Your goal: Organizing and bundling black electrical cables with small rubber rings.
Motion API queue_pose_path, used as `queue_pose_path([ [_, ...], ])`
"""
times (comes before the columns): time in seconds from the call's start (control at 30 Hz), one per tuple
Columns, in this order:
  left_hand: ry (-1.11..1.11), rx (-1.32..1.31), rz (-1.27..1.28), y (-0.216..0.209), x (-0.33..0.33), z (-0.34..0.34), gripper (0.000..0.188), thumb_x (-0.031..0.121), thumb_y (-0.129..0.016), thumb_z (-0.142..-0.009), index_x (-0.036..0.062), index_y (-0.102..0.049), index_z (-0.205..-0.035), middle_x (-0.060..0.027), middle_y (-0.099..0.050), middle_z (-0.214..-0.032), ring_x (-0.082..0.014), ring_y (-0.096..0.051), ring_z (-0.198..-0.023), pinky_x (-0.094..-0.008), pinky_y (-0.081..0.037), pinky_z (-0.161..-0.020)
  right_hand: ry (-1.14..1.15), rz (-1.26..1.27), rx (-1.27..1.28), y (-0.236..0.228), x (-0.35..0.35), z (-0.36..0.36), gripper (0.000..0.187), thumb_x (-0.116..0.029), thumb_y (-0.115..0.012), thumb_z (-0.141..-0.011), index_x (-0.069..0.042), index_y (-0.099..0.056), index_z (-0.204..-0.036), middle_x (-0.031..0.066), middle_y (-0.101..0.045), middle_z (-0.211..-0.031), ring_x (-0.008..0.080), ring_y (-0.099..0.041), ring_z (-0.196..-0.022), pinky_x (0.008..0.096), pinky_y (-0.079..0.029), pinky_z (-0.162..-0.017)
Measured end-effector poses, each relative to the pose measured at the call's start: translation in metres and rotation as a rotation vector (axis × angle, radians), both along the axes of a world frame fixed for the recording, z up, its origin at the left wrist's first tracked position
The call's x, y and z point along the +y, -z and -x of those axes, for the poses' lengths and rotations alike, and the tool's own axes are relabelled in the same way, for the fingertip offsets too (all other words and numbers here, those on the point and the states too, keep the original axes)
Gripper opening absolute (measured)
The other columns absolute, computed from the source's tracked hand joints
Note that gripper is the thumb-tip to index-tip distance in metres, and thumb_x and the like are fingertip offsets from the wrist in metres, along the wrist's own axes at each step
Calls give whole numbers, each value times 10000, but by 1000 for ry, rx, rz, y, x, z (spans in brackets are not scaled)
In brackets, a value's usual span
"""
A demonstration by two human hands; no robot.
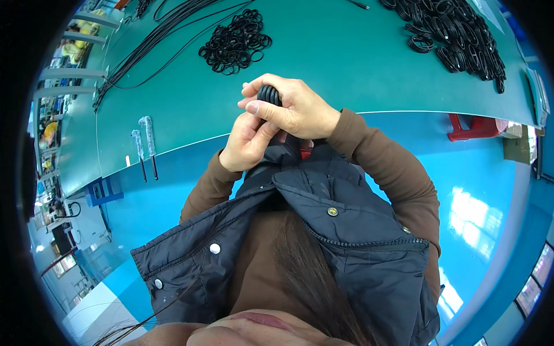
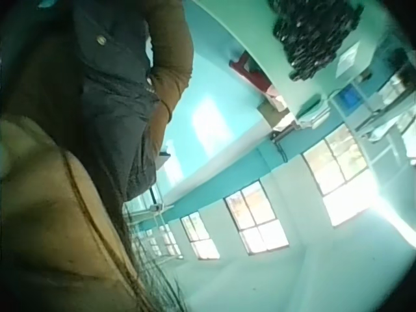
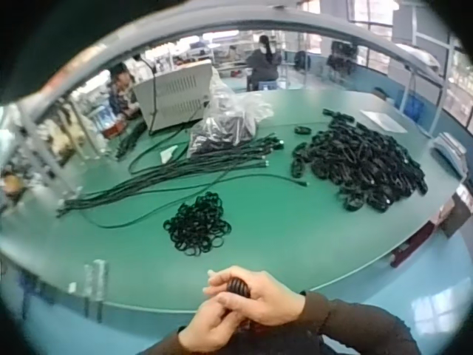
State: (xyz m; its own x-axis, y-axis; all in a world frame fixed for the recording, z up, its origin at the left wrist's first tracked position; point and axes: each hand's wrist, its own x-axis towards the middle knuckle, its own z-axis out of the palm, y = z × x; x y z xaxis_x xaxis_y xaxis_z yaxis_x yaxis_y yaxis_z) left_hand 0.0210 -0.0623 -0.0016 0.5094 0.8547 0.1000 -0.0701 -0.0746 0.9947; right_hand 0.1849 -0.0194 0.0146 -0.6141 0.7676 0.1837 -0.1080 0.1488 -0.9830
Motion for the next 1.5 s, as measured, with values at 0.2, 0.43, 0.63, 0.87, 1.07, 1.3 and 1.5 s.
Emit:
queue_pose_path([
  [0.2, 5, -98, 110, 8, 2, 8, 93, 22, -483, -945, -20, -550, -993, -103, -572, -895, -153, -570, -683, -258, -490, -600, -92, 159, -86, -6, 5, 4, 340, -179, -560, -942, 1, -523, -1228, 194, -657, -1126, 268, -634, -1044, 348, -504, -896],
  [0.43, -156, -208, 15, 4, 2, 38, 89, 28, -480, -947, -20, -555, -958, -110, -547, -962, -169, -585, -733, -270, -504, -682, 300, -342, -296, 13, 150, 6, 294, -235, -609, -893, -18, -655, -1086, 85, -692, -940, 166, -648, -861, 233, -496, -750],
  [0.63, -263, -191, -6, 11, 2, 62, 94, 34, -479, -949, -24, -552, -958, -113, -534, -1003, -190, -608, -775, -277, -511, -730, 484, -360, -899, 27, 227, 57, 174, -201, -625, -879, -49, -702, -918, 5, -617, -738, 106, -537, -673, 210, -454, -661],
  [0.87, -375, -229, 33, 9, 16, 74, 99, 46, -482, -951, -22, -554, -952, -111, -539, -1007, -200, -620, -806, -284, -513, -757, 485, -246, -629, 44, 251, 51, 160, -215, -664, -836, -72, -716, -889, 27, -655, -759, 134, -587, -675, 256, -487, -654],
  [1.07, -585, -201, -65, 3, 85, 61, 134, 108, -502, -946, 8, -586, -917, -71, -608, -883, -150, -578, -775, -257, -480, -709, 425, -117, -452, 27, 211, 35, 124, -181, -691, -828, -71, -729, -870, 13, -648, -756, 100, -568, -680, 220, -474, -656],
  [1.3, -767, 24, -144, 15, 162, 19, 141, 128, -535, -944, -1, -580, -912, -59, -612, -820, -111, -572, -731, -227, -477, -661, 378, -124, -227, 12, 165, 42, 112, -145, -677, -863, -43, -714, -891, -5, -617, -749, 68, -511, -640, 177, -438, -598],
  [1.5, -667, -18, -20, -5, 164, 4, 132, 135, -542, -941, 12, -575, -906, -52, -599, -804, -118, -568, -691, -219, -475, -628, 449, 181, 6, 19, 165, 19, 98, -135, -669, -856, -43, -696, -877, -11, -606, -743, 71, -500, -605, 185, -419, -542],
])
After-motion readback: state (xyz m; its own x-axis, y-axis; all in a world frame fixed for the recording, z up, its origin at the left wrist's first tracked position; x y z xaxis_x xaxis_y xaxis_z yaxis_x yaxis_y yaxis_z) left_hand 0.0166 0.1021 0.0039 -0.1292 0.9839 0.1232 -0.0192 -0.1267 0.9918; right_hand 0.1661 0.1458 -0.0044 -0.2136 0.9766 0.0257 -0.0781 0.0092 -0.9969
